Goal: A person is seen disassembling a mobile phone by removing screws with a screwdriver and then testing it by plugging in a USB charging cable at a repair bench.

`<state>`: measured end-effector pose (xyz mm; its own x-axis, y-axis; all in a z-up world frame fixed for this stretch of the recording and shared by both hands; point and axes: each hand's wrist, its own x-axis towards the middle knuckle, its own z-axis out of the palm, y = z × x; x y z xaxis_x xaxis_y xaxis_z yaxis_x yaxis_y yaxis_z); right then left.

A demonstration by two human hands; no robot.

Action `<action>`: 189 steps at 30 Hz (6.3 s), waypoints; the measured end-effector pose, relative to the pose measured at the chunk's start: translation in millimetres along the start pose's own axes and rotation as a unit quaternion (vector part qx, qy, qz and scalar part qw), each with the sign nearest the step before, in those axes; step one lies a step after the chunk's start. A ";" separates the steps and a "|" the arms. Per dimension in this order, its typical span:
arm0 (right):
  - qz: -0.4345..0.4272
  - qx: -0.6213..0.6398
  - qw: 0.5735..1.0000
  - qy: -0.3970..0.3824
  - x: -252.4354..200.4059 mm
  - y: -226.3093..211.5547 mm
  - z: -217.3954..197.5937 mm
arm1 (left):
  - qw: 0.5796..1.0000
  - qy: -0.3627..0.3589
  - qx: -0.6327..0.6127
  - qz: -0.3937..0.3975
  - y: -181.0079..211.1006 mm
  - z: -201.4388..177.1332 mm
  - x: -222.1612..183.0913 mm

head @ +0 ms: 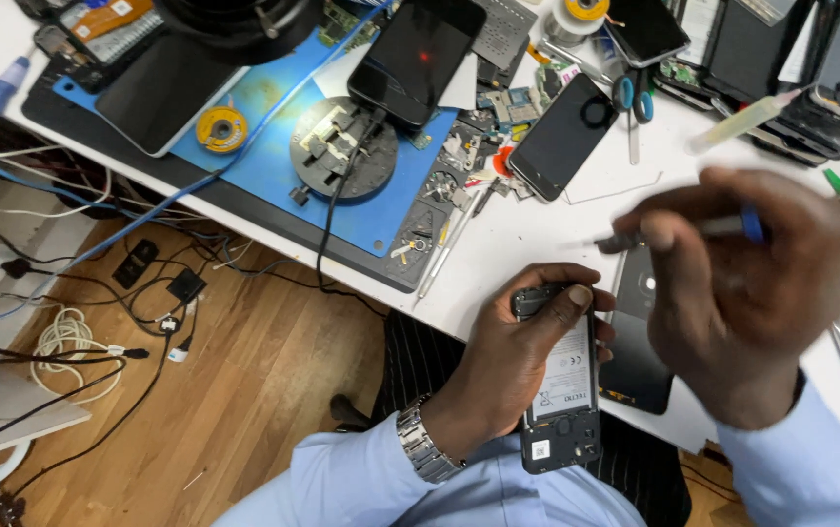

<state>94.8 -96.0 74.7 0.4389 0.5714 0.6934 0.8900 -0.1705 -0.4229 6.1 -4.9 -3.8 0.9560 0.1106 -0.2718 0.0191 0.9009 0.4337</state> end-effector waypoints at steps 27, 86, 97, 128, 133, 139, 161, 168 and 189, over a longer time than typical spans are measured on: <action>0.120 0.093 0.988 0.011 -64.6 -5.1 -1.2 | 0.994 -0.010 0.104 0.037 1.6 4.1 -3.0; 0.160 0.043 0.986 0.018 -77.9 -7.1 -9.4 | 0.962 -0.021 0.262 0.069 9.0 8.3 -6.7; 0.210 -0.171 0.943 -0.193 -48.0 -2.2 -27.2 | 0.986 -0.016 0.162 0.021 -4.0 -5.4 1.7; 0.025 0.121 0.990 -0.071 -77.8 64.8 -83.4 | 0.970 0.047 0.237 0.032 -8.9 37.5 -20.1; 0.120 0.007 0.992 -0.044 -76.6 138.2 -99.3 | 0.961 0.034 0.268 0.055 -8.9 55.0 -20.7; 0.163 -0.023 0.984 -0.061 -65.0 114.1 -105.3 | 0.940 0.026 0.312 0.138 5.0 59.4 13.7; 0.210 0.305 0.906 0.205 -86.0 96.7 -114.3 | 0.938 -0.039 0.343 -0.030 -53.2 114.9 52.6; 0.429 0.497 0.724 0.209 -68.3 100.8 -120.9 | 0.507 0.024 0.846 0.165 -19.1 78.5 61.9; 0.301 0.816 0.493 0.005 -72.1 115.1 -135.5 | 0.678 0.059 0.723 0.118 4.8 139.0 85.0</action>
<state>182.3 -265.6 55.1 0.5711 0.8061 0.1548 -0.6833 0.5714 -0.4545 128.2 -49.6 94.5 0.9539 0.2895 -0.0789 0.2191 -0.4926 0.8422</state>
